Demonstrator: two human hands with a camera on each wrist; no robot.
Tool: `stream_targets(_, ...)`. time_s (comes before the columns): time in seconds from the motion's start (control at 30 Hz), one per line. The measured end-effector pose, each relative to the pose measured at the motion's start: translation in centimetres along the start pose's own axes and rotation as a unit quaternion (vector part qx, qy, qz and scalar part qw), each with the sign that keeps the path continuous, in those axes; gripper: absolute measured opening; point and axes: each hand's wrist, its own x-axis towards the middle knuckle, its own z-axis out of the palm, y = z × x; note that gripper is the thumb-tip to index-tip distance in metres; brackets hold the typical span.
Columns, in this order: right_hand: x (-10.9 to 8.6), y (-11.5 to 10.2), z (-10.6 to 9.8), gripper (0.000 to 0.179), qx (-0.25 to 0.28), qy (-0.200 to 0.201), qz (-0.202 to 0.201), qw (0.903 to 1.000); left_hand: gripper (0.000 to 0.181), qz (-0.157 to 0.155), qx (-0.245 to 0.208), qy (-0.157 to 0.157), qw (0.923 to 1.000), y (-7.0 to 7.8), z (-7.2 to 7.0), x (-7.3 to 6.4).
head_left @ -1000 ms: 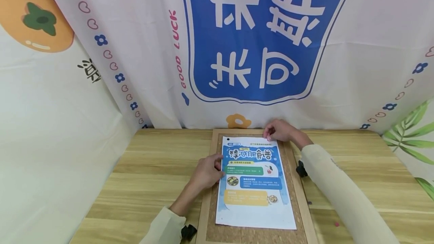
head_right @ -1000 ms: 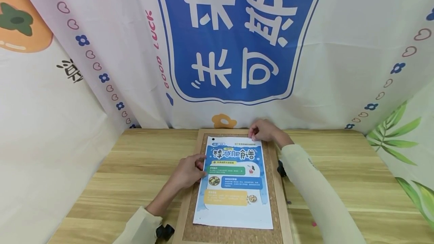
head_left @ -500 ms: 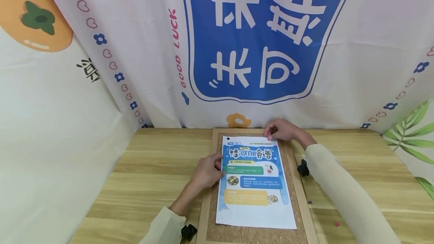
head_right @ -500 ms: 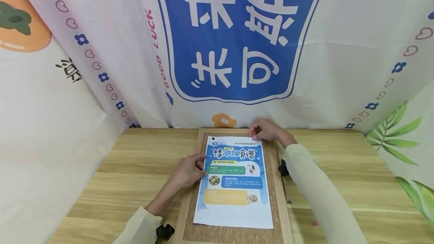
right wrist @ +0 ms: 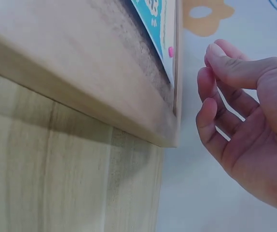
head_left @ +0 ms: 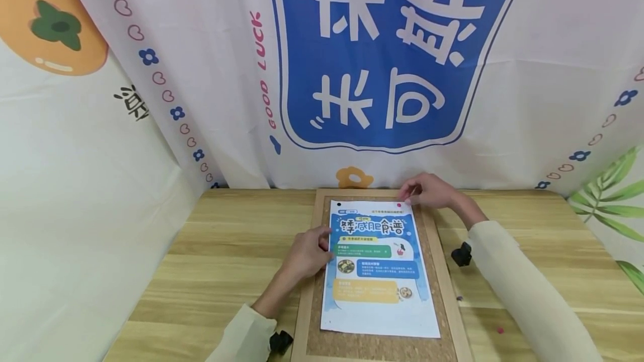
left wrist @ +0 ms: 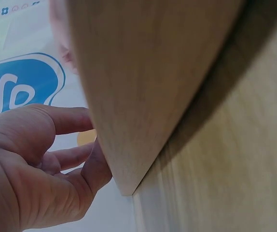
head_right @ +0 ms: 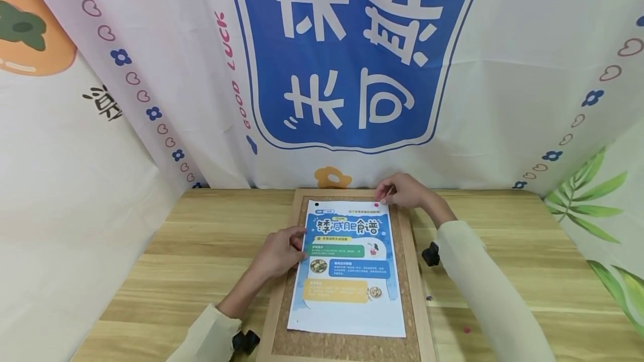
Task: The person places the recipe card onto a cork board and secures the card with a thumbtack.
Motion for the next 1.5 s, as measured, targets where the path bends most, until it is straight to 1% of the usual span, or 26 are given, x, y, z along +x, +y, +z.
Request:
stream_targets(0.2,-1.5,-0.6,0.1,0.015,0.004,0.003,0.007,1.0000,0.057,0.003,0.006,0.000,1.0000,0.0,-0.1,-0.1)
stream_targets(0.43,-3.4,-0.5,0.3,0.016,-0.002,0.023,-0.004,0.9997,0.058,-0.004,-0.001,-0.001,1.0000,0.0,0.0,0.0)
stream_targets(0.53,-4.3,-0.3,0.4,0.016,-0.002,0.025,-0.008,0.9996,0.057,-0.005,-0.002,-0.003,1.0000,0.1,0.0,0.0)
stream_targets(0.73,-6.0,-0.1,0.4,0.018,0.017,0.031,-0.025,0.9991,0.056,0.003,-0.004,-0.006,1.0000,0.0,0.0,0.1)
stream_targets(0.87,-7.2,-0.2,0.4,0.020,0.030,0.028,-0.026,0.9988,0.056,0.008,-0.014,-0.010,0.9998,-0.2,-0.1,0.1)
stream_targets(1.03,-8.7,-0.3,0.5,0.023,0.042,0.025,-0.016,0.9987,0.056,0.006,-0.025,-0.014,0.9996,-0.3,-0.2,0.1)
stream_targets(1.17,-9.9,-0.2,0.7,0.025,0.048,0.031,-0.005,0.9984,0.056,0.006,-0.026,-0.015,0.9995,-0.3,-0.2,0.1)
stream_targets(1.33,-10.9,0.1,0.8,0.026,0.042,0.041,0.006,0.9983,0.056,0.008,-0.030,-0.016,0.9994,-0.3,-0.2,0.1)
stream_targets(1.5,-11.8,0.4,0.8,0.027,0.041,0.041,0.005,0.9983,0.056,0.008,-0.025,-0.016,0.9995,-0.2,-0.3,0.1)
